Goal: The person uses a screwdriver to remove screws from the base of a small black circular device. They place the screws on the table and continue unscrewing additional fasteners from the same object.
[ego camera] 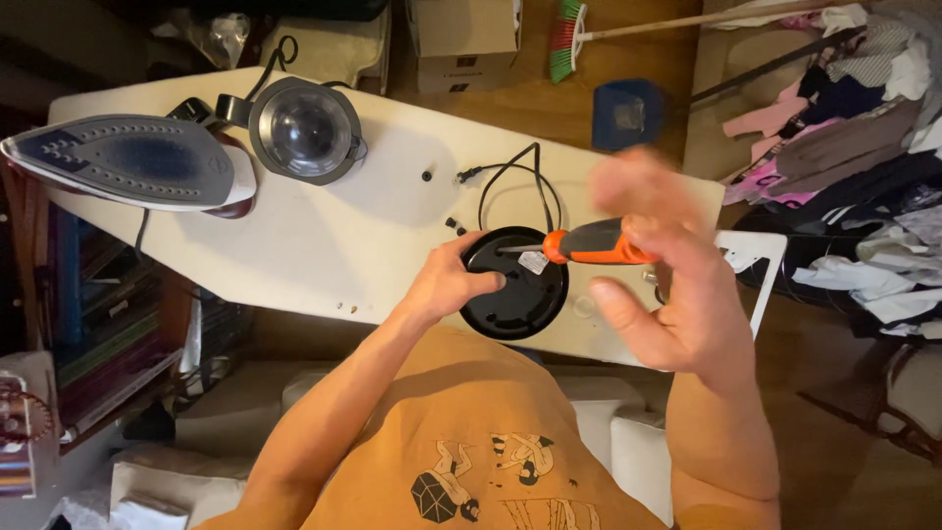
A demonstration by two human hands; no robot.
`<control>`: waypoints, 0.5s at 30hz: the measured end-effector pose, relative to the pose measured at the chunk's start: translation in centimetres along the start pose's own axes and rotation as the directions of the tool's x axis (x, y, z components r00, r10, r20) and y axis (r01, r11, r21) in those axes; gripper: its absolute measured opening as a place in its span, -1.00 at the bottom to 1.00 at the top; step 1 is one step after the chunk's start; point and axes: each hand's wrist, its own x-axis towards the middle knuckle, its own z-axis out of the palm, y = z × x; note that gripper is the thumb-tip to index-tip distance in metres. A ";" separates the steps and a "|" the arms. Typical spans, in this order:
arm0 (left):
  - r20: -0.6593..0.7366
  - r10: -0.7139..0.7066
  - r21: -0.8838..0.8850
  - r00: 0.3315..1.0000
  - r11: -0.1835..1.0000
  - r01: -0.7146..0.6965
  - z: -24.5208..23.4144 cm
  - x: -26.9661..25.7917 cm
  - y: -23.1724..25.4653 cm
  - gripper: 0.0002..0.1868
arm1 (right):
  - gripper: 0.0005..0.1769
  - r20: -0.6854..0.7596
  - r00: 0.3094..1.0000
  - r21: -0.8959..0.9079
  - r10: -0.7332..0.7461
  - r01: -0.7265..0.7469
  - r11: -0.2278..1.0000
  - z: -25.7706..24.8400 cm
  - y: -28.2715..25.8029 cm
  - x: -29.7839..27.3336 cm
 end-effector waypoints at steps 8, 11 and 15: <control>-0.012 0.097 -0.036 0.995 0.995 -0.098 0.3 0.9 -2.4 -0.33 | -0.34 -0.088 0.974 -0.236 -0.210 0.184 0.954 1.4 0.4 0.0; -0.034 0.101 -0.032 0.994 0.994 -0.102 0.2 0.8 -2.8 -0.36 | -0.49 0.043 0.999 -0.112 -0.011 0.016 0.994 0.6 -1.7 0.9; -0.038 0.058 -0.021 0.998 0.998 -0.058 0.1 0.1 -2.2 -0.34 | -0.26 -0.055 0.996 -0.182 -0.069 0.058 0.982 1.5 -1.6 0.2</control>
